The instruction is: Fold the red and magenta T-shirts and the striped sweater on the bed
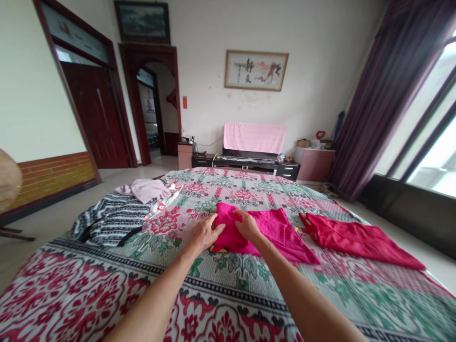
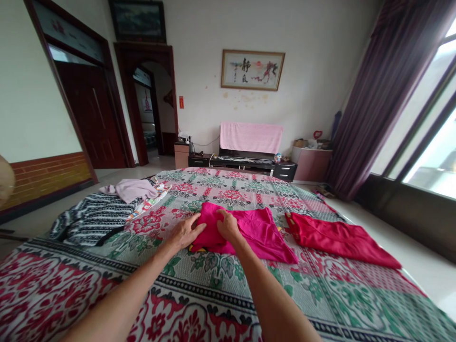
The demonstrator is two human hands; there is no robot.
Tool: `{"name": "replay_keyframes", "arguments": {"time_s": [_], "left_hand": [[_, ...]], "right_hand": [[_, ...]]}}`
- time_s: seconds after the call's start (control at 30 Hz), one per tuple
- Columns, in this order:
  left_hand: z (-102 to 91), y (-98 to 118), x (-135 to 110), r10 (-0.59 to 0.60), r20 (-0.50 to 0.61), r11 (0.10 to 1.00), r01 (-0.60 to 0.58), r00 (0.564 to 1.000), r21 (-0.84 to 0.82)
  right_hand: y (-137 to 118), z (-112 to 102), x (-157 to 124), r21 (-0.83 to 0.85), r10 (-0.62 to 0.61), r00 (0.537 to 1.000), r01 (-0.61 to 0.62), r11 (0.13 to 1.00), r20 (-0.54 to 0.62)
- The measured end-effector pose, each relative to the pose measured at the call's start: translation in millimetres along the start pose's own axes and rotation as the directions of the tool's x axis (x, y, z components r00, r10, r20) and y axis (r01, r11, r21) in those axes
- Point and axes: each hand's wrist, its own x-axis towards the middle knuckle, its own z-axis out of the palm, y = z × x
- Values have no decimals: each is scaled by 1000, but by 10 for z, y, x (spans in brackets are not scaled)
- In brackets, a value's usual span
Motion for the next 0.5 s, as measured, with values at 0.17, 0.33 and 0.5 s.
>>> {"name": "replay_keyframes", "arguments": {"time_s": [0.17, 0.33, 0.5], "left_hand": [[43, 8, 15, 105, -133, 994, -106, 986, -5], [105, 42, -12, 236, -24, 972, -235, 971, 26], [129, 98, -74, 245, 154, 959, -263, 957, 105]], "right_hand": [[39, -109, 35, -58, -139, 984, 133, 989, -113], [208, -169, -3, -133, -133, 986, 118, 984, -106], [364, -89, -105, -132, -86, 990, 71, 989, -113]]}}
